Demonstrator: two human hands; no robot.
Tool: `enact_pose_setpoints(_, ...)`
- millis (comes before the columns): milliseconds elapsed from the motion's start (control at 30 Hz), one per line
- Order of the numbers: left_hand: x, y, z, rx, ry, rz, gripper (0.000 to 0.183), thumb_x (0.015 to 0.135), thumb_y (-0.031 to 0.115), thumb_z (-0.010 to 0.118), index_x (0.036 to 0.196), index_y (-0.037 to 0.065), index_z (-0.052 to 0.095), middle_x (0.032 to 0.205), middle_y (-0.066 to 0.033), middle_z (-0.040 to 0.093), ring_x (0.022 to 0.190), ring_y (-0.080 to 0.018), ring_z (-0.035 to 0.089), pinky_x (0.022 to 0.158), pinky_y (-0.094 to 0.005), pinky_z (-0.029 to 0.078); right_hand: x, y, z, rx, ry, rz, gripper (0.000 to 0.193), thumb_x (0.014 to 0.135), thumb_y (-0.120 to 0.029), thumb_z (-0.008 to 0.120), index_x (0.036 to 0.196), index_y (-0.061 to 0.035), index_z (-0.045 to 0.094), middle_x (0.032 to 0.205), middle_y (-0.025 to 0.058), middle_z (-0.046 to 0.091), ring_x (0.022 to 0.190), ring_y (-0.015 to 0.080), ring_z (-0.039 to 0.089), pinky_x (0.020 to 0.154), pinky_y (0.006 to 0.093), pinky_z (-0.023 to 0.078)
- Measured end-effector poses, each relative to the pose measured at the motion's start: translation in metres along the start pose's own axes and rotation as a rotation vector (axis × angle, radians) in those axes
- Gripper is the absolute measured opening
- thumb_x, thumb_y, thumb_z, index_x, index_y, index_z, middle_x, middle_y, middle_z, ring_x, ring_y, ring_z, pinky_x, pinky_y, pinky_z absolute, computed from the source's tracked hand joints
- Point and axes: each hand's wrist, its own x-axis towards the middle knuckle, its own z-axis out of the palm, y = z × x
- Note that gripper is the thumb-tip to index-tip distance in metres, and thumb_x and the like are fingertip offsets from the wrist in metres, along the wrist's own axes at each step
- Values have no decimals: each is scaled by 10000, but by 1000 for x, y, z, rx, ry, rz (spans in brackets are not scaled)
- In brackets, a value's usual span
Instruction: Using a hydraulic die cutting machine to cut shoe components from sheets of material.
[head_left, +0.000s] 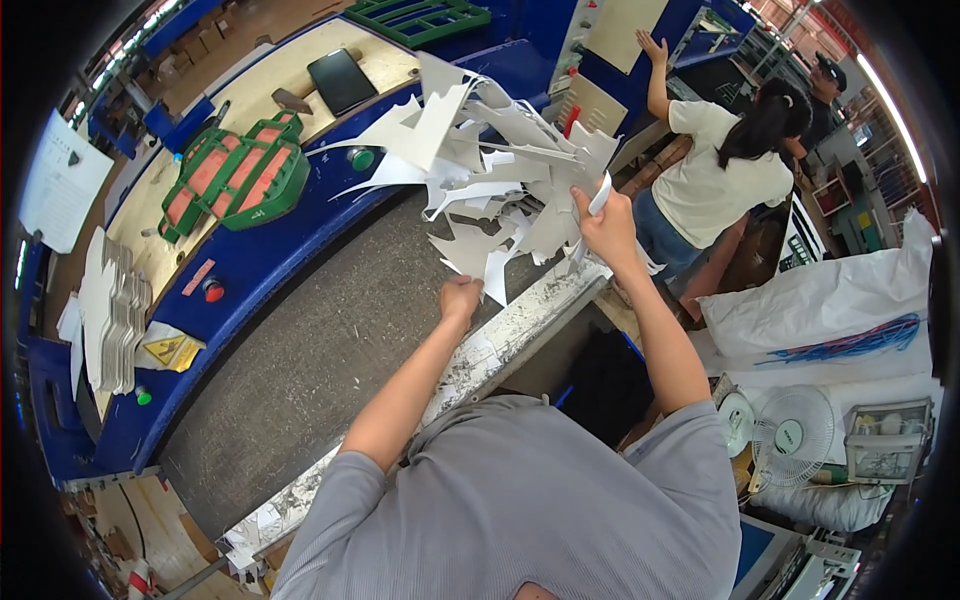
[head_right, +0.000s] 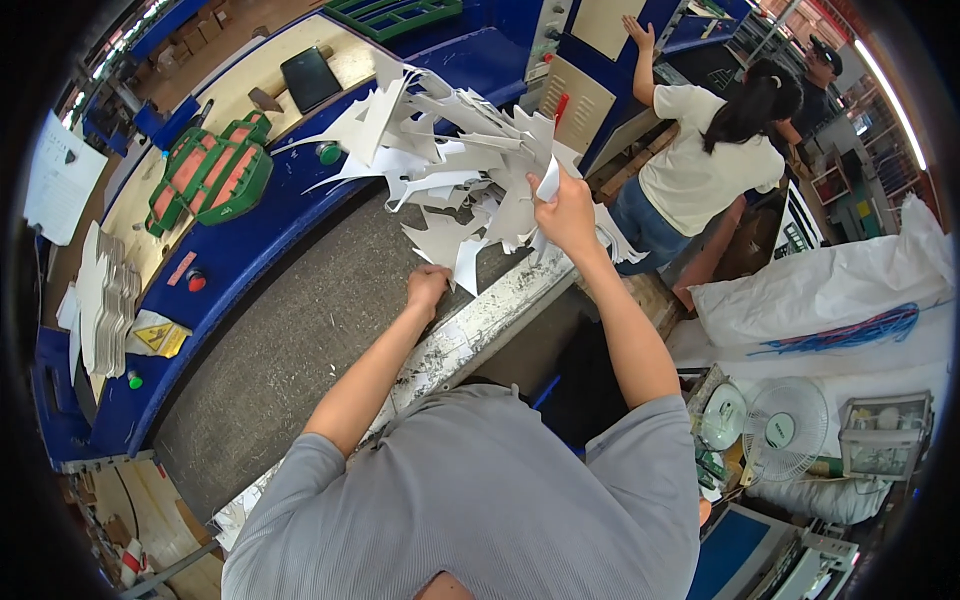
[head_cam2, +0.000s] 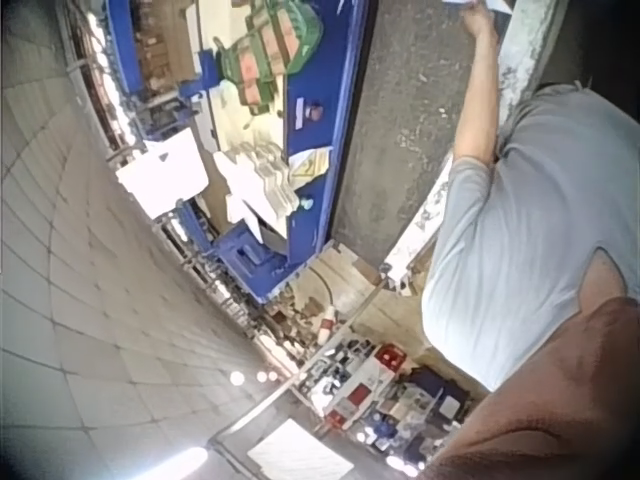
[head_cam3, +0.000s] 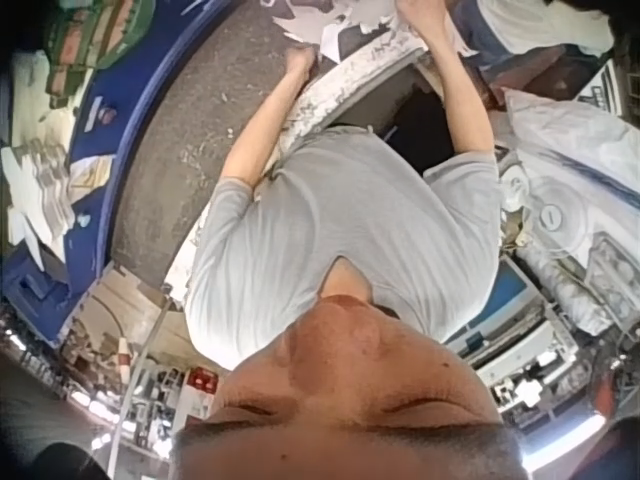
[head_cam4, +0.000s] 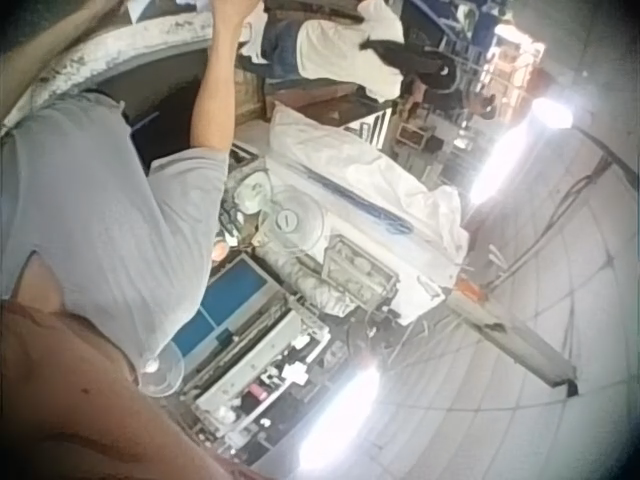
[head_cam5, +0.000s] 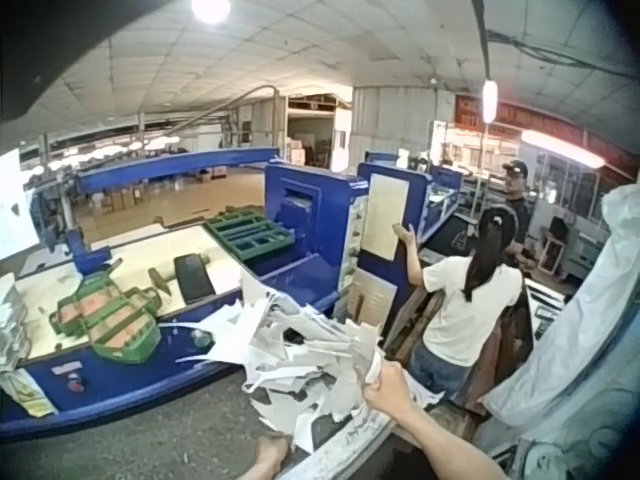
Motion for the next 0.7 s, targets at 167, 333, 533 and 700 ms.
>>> enact_pose_setpoints(167, 23, 39, -19, 822, -66, 907, 989, 594, 298, 832, 1419, 94, 328, 1454, -190, 284, 1362, -370, 227, 1096, -488, 214, -1, 11, -10, 40, 14, 119, 203, 851, -131, 657, 795, 21, 535, 496, 129, 409, 428, 178, 385, 446, 337, 327)
enact_pose_setpoints(333, 73, 63, -21, 1106, -313, 910, 1139, 490, 378, 886, 1429, 113, 300, 1454, -228, 274, 1387, -398, 178, 1153, -517, 93, 0, 11, -3, 36, 53, 123, 241, 848, -138, 660, 764, 24, 504, 499, 137, 414, 428, 196, 393, 449, 343, 336)
enact_pose_setpoints(533, 68, 87, 3, 1277, -570, 593, 973, 510, 368, 880, 1316, 43, 441, 1291, -206, 517, 1267, -326, 438, 1078, -449, 302, -12, 17, -9, -3, 68, 168, 264, 828, -83, 632, 1072, 13, 596, 657, 212, 591, 605, 387, 607, 551, 377, 463)
enact_pose_setpoints(700, 71, 72, 18, 1141, -620, 643, 799, 547, 335, 882, 1190, -4, 548, 1182, -208, 599, 1150, -340, 545, 971, -392, 421, -30, 22, -5, -107, 67, 117, 348, 779, -1, 612, 1126, -15, 589, 798, 214, 630, 702, 388, 629, 601, 382, 486)
